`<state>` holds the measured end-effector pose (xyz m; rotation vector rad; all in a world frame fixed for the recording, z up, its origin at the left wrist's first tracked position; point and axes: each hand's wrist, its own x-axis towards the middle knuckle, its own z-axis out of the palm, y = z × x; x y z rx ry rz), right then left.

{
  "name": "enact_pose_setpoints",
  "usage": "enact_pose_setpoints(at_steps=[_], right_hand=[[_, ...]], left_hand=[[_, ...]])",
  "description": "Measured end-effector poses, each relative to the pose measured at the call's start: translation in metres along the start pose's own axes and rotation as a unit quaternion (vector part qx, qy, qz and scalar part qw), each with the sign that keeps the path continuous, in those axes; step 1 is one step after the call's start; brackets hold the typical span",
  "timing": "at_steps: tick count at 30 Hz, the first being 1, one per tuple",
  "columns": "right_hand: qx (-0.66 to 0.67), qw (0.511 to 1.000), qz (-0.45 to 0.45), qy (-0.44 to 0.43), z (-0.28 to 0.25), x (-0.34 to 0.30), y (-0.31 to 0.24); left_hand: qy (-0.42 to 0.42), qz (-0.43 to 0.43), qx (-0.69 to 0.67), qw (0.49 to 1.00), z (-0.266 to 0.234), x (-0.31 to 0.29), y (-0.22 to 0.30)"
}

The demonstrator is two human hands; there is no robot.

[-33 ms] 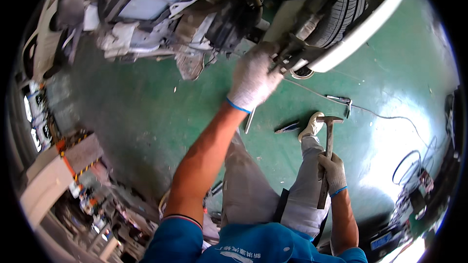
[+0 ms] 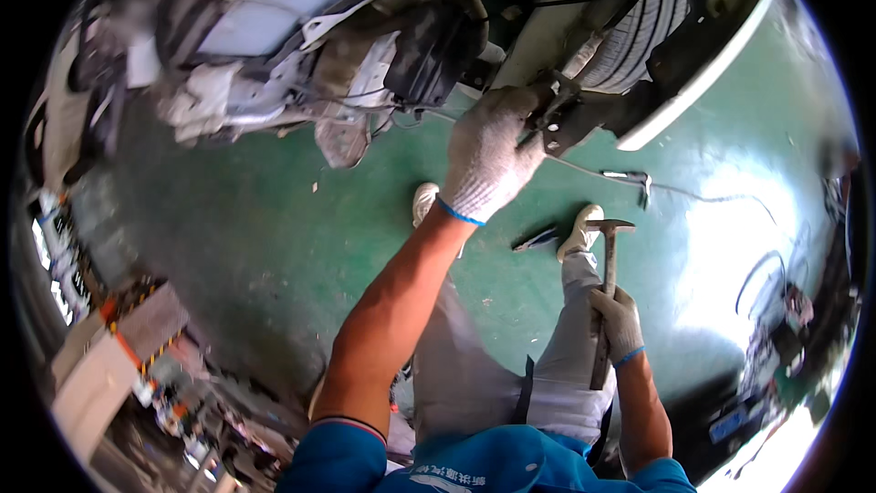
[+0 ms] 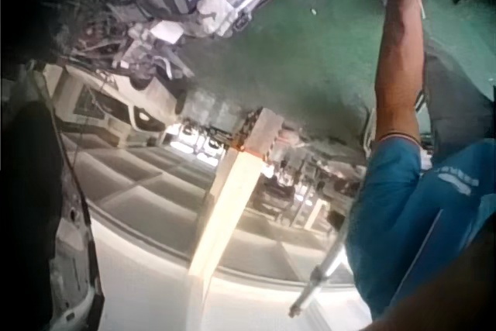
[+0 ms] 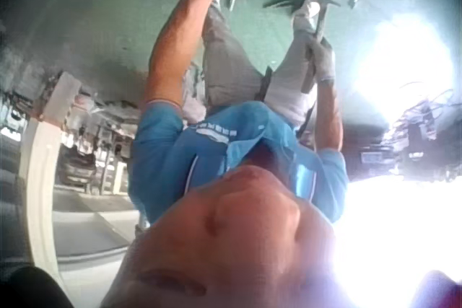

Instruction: The person uses a hammer and a metal bar to strike and pry a white plastic car bumper cover in a workshop. They repeatedly hit the plastic part to separate it from the vehicle's frame and remove it from the front assembly.

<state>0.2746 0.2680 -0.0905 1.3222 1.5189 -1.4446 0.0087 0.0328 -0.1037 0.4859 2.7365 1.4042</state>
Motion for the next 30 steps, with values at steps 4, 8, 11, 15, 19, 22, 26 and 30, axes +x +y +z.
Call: enact_pose_setpoints(at_steps=[4,8,11,15,19,22,26,30], right_hand=[[0.096,0.993,0.057,0.032,0.093,-0.017,0.017],[0.149,0.985,0.088,0.006,0.177,-0.046,0.008],[0.166,0.980,0.094,-0.049,0.212,-0.074,-0.009],[0.255,0.955,0.113,-0.104,0.245,-0.071,0.041],[0.316,0.939,0.081,-0.108,0.256,-0.059,0.066],[0.366,0.921,0.069,-0.114,0.250,-0.053,0.078],[0.224,0.971,-0.062,-0.055,0.217,-0.059,0.089],[0.106,0.934,-0.308,0.147,0.202,-0.068,0.098]], left_hand=[[-0.040,0.045,-0.172,0.983,-0.015,-0.002,-0.019],[-0.130,-0.028,-0.369,0.920,-0.048,0.013,-0.018],[-0.180,0.012,-0.368,0.912,-0.064,0.045,0.006],[-0.365,0.131,-0.153,0.909,-0.077,0.082,0.041],[-0.415,0.130,0.024,0.900,-0.063,0.087,0.063],[-0.414,0.044,0.098,0.904,-0.056,0.091,0.090],[-0.403,0.062,0.114,0.906,-0.054,0.094,0.094],[-0.384,0.058,0.178,0.904,-0.056,0.088,0.109]])
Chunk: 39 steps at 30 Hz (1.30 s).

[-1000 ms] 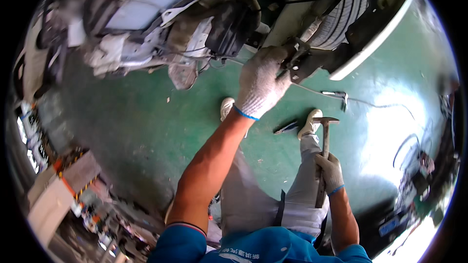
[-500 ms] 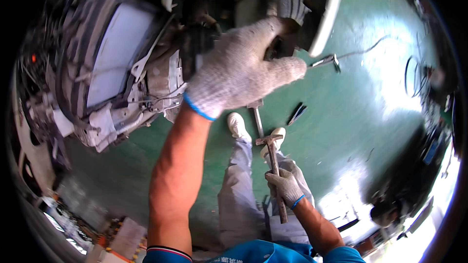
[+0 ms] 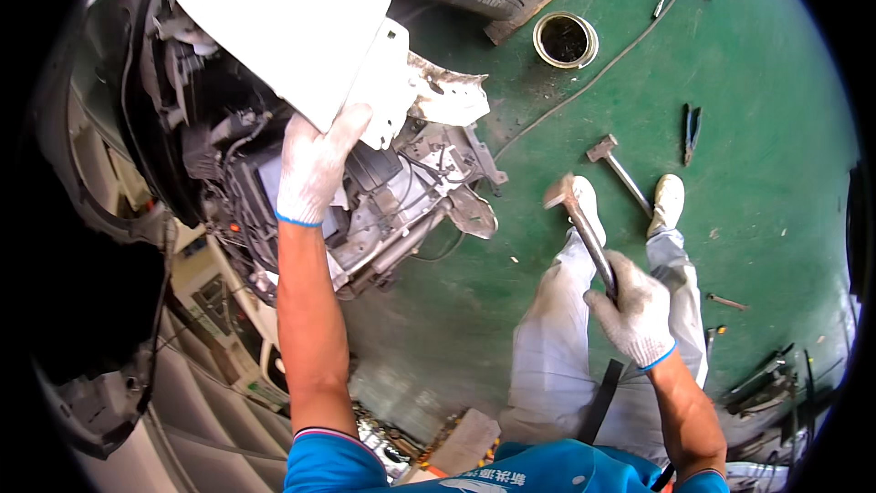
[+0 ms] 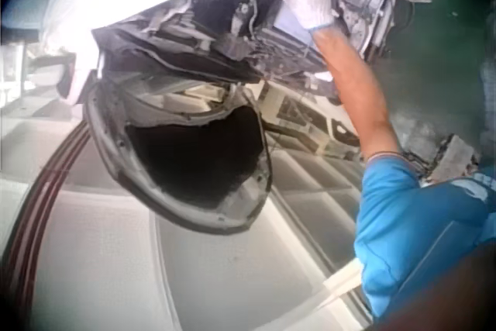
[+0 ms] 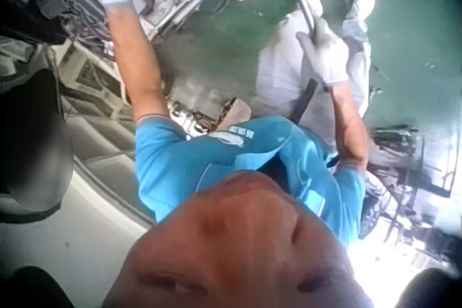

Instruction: The person uses a hammer and a metal bar to strike and pry a white plastic car bumper cover in a workshop. They repeatedly hit the plastic part to separate it from the vehicle's frame and remove it from the front assembly.

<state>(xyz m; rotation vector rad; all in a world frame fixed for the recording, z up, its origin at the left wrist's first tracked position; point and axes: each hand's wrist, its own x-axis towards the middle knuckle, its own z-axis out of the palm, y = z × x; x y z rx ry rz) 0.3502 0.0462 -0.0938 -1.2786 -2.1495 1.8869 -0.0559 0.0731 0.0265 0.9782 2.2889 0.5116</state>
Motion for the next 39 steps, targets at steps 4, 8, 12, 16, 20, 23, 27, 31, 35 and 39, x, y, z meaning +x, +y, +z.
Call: enact_pose_setpoints(at_steps=[4,8,12,16,20,23,27,31,35,39], right_hand=[[0.435,0.885,0.132,-0.100,-0.005,0.033,0.004],[0.521,0.827,0.190,-0.088,0.006,0.070,-0.026],[0.447,0.887,0.116,0.015,0.041,0.072,-0.043],[0.438,0.871,0.105,0.194,0.085,0.101,-0.065],[0.496,0.849,0.129,0.129,0.105,0.126,-0.098],[0.429,0.892,0.041,0.137,0.137,0.132,-0.102],[0.453,0.880,0.030,0.139,0.157,0.150,-0.107],[0.497,0.854,0.064,0.140,0.153,0.154,-0.117],[0.469,0.872,0.044,0.133,0.155,0.158,-0.123],[0.447,0.885,0.010,0.130,0.173,0.165,-0.122]], left_hand=[[-0.075,0.085,-0.162,0.980,-0.007,-0.008,0.005],[-0.048,0.105,-0.322,0.940,0.006,0.011,-0.012],[0.026,0.237,-0.097,0.966,0.006,0.030,-0.041],[-0.030,0.162,-0.292,0.942,0.013,0.029,-0.022],[-0.031,0.178,-0.362,0.915,0.019,0.028,-0.014],[0.079,0.367,0.027,0.927,0.009,0.033,-0.027],[0.036,0.286,-0.191,0.938,0.019,0.037,-0.022],[-0.022,0.201,-0.390,0.899,0.017,0.036,-0.012],[0.023,0.159,-0.363,0.918,0.018,0.034,-0.008],[0.072,0.482,0.256,0.835,0.004,0.040,-0.015]])
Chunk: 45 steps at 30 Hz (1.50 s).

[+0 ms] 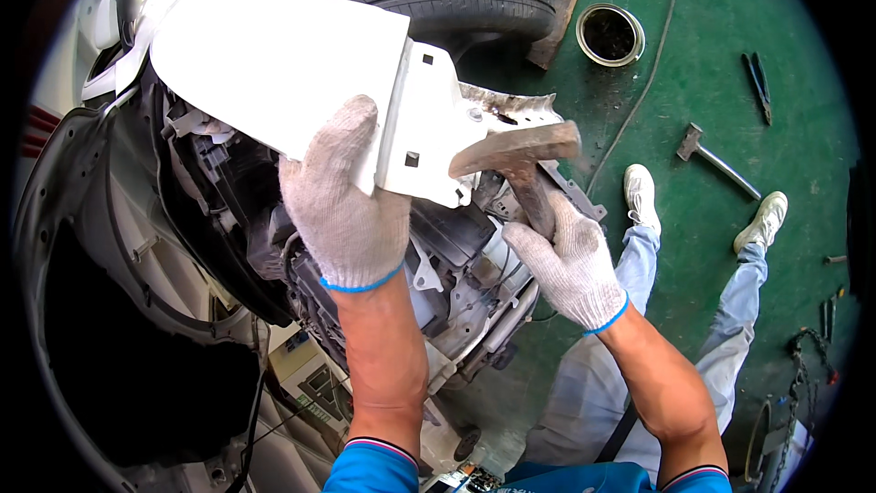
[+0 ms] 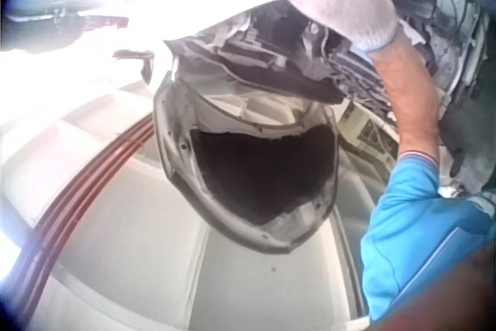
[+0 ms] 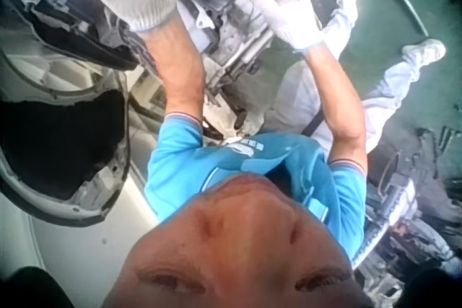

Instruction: The person uses a hammer and a metal bar to strike and pry a white plastic car bumper cover in a workshop. They repeatedly hit the plastic part to separate it from the vehicle's frame and remove it from the front assembly.

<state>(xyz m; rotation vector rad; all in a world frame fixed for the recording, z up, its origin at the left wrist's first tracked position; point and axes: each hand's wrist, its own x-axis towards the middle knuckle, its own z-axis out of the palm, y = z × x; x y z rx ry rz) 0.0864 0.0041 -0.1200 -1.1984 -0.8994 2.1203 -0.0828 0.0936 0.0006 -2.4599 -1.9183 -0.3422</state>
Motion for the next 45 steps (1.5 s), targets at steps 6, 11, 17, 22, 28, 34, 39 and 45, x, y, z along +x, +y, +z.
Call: enact_pose_setpoints(at_steps=[6,11,17,22,28,34,39,45], right_hand=[[-0.032,0.999,-0.027,-0.019,0.003,0.000,0.002],[-0.038,0.999,0.000,-0.009,-0.021,0.005,-0.015],[0.212,0.928,-0.149,0.266,-0.082,-0.001,-0.059],[0.320,0.918,0.007,0.232,-0.081,-0.013,-0.018],[-0.030,0.998,0.000,0.049,-0.020,0.000,-0.011],[0.028,0.990,-0.036,0.135,-0.058,-0.003,-0.031],[0.346,0.880,-0.206,0.254,-0.088,-0.013,-0.074],[-0.024,0.981,-0.064,0.182,-0.050,-0.007,-0.036]], left_hand=[[0.142,-0.178,-0.274,0.934,0.018,-0.016,-0.008],[0.050,-0.011,-0.012,0.999,0.003,-0.012,-0.014],[0.091,-0.030,-0.106,0.990,0.007,-0.017,-0.015],[0.082,-0.137,-0.207,0.965,0.003,-0.013,-0.006],[0.075,-0.066,-0.063,0.993,0.001,-0.013,-0.004],[0.083,-0.102,-0.040,0.991,-0.001,-0.013,-0.001],[0.098,-0.158,-0.229,0.955,0.004,-0.011,-0.002],[0.195,-0.259,-0.557,0.764,0.004,0.018,0.003]])
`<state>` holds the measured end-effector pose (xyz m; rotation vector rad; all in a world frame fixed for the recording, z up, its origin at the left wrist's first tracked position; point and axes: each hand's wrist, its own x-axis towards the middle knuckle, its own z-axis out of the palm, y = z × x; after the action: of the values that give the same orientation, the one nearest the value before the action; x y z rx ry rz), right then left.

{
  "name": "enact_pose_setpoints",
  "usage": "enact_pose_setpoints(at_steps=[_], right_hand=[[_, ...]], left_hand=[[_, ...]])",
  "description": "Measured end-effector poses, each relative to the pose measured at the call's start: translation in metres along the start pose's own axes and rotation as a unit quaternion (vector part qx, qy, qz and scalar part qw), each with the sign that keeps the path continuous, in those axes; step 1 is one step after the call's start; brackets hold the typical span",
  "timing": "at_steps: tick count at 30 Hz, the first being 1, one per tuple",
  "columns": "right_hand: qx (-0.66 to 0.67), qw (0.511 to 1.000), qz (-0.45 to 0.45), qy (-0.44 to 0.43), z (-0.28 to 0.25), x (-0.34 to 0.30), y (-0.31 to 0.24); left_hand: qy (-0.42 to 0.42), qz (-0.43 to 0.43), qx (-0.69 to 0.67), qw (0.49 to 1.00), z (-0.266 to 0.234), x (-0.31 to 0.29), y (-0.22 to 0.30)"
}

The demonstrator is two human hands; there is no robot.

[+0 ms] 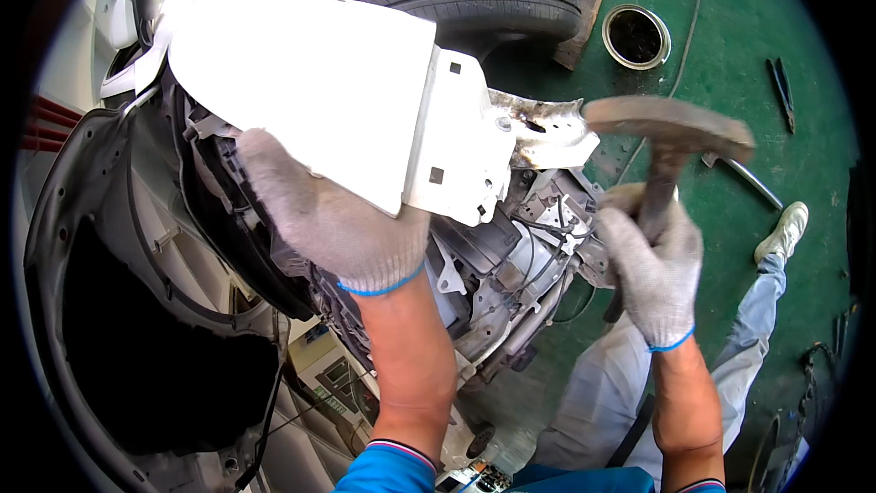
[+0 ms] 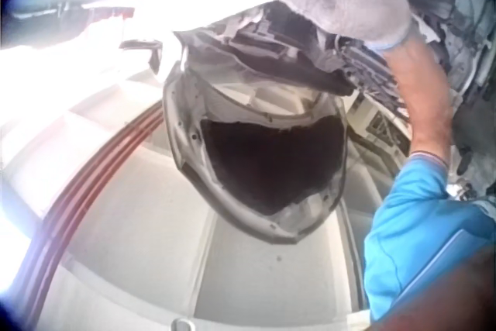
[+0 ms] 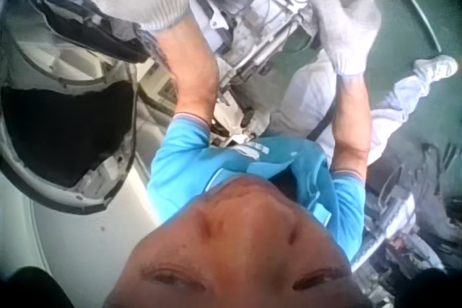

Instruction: The person uses a hammer and a metal bar to strike and pry a white plastic car bumper cover in a workshop. They repeatedly hit the plastic part to separate it from the vehicle's frame and remove it from the front assembly.

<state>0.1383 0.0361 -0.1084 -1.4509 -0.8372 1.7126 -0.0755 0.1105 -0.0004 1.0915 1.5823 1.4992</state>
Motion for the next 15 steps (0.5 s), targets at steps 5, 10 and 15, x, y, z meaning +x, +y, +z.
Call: enact_pose_setpoints(at_steps=[5,10,15], right_hand=[[-0.235,0.967,0.050,-0.089,0.005,-0.009,-0.016],[-0.085,0.984,0.090,-0.125,0.009,-0.003,-0.002],[0.077,0.986,0.090,-0.117,0.014,-0.009,-0.002]], left_hand=[[-0.001,-0.053,-0.156,0.986,-0.010,0.017,0.016],[0.008,-0.048,-0.210,0.976,-0.005,0.008,0.007],[0.030,-0.067,-0.218,0.973,-0.004,0.009,0.015]])
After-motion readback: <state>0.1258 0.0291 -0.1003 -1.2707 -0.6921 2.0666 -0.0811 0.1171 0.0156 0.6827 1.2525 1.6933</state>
